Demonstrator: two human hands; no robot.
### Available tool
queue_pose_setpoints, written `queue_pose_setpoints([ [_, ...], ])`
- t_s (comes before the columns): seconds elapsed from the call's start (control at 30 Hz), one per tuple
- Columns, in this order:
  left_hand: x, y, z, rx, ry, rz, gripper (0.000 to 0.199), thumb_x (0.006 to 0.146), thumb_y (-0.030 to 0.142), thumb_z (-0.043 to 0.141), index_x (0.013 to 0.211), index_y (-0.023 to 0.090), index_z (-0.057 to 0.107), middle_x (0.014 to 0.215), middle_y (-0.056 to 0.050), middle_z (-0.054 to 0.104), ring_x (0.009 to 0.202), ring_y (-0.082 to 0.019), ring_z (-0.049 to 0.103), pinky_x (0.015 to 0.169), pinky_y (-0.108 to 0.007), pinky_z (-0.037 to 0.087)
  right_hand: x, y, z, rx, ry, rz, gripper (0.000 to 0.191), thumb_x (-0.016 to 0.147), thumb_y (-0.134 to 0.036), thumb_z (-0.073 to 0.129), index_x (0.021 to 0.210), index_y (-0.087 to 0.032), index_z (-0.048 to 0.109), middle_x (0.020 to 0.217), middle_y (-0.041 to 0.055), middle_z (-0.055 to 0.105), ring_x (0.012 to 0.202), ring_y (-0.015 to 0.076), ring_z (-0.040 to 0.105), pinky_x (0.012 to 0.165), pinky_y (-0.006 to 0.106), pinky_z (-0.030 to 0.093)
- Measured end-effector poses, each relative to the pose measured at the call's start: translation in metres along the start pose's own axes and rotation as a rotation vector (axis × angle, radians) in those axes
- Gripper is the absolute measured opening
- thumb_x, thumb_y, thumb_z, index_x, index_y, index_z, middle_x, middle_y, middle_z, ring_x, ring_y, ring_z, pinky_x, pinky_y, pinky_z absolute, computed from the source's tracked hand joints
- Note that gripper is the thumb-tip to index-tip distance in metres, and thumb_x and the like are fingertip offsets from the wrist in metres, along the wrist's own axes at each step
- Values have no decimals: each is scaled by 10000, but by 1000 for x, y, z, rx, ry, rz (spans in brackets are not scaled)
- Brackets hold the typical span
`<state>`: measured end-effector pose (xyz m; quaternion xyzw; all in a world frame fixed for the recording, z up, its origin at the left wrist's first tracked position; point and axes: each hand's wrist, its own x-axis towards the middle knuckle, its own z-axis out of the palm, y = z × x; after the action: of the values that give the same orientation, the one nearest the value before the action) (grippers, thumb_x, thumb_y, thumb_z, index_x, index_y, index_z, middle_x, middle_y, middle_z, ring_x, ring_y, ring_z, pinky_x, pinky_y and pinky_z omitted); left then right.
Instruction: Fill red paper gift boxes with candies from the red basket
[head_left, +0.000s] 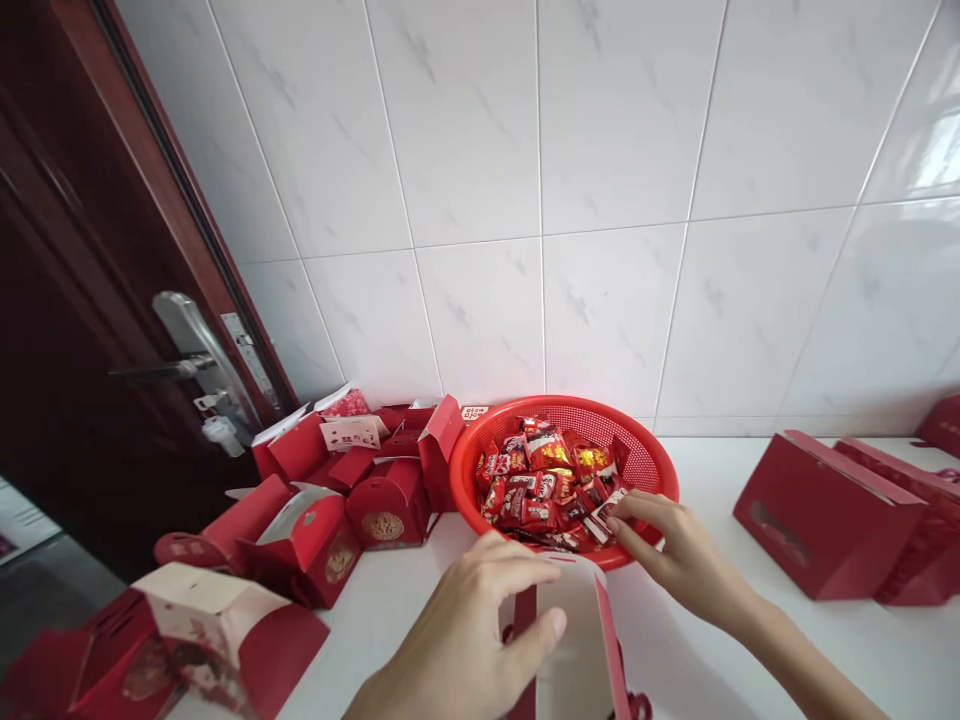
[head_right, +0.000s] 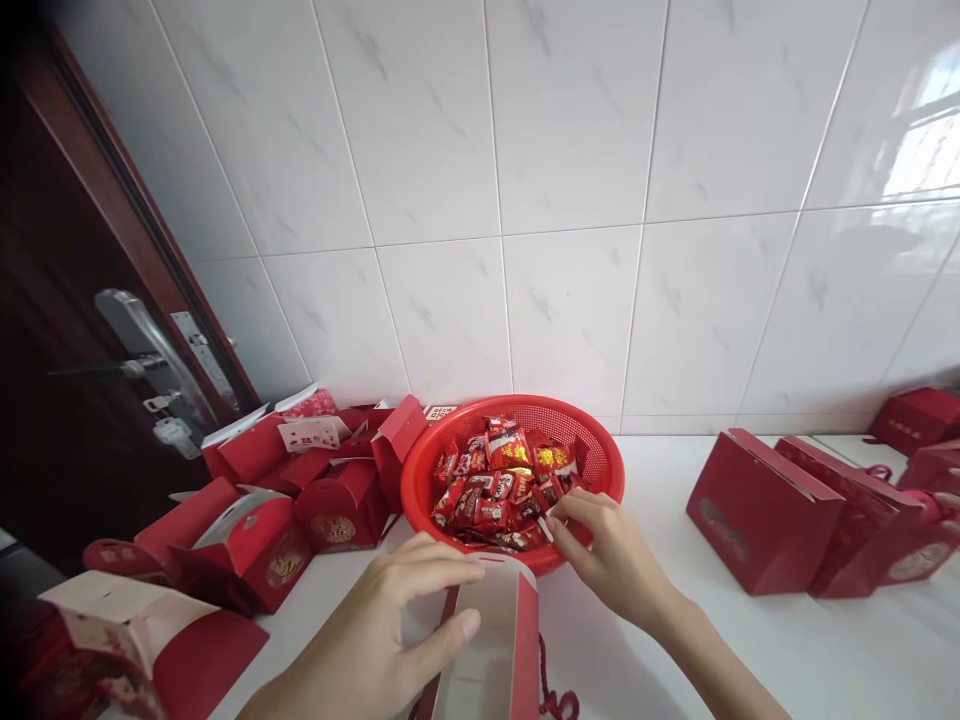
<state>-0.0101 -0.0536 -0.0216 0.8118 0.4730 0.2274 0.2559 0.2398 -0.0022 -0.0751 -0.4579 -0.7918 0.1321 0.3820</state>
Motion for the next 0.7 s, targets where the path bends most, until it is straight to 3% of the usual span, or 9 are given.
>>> queue_pose_setpoints([
  [0.17, 7, -6, 8, -120, 103, 10, 253, 808, 201, 659, 1003, 241, 815, 1067, -36, 784, 997, -218, 721, 941, -323, 562, -3, 6, 19, -235, 192, -198, 375, 1030, -217, 398, 656, -218, 382, 568, -18, 524, 504, 133, 439, 555, 279, 335],
  [0.4, 11, -4, 10, -219, 137, 57, 164, 863, 217, 629, 897, 229, 790, 946, -23, 764, 875, -168, 720, 832, -249, 565, -5, 9, 23, -317, 332, -321, 343, 1009, -122, 417, 686, -223, 361, 577, -32, 488, 515, 127, 421, 579, 273, 319],
  [0.57, 17, -10, -3, -187, 201, 95, 176, 911, 292, 618, 885, 232, 782, 931, -21, 761, 865, -163, 713, 825, -250, 562, -4, 10, 28, -311, 400, -351, 340, 996, -87, 428, 697, -225, 342, 578, -44, 434, 524, 127, 373, 591, 278, 310],
  [0.7, 46, -29, -18, -125, 220, 47, 197, 887, 318, 632, 943, 222, 795, 979, -32, 789, 918, -197, 733, 866, -284, 574, -5, 12, 30, -298, 446, -354, 335, 980, -69, 441, 702, -230, 347, 589, -39, 420, 543, 138, 371, 604, 295, 311],
])
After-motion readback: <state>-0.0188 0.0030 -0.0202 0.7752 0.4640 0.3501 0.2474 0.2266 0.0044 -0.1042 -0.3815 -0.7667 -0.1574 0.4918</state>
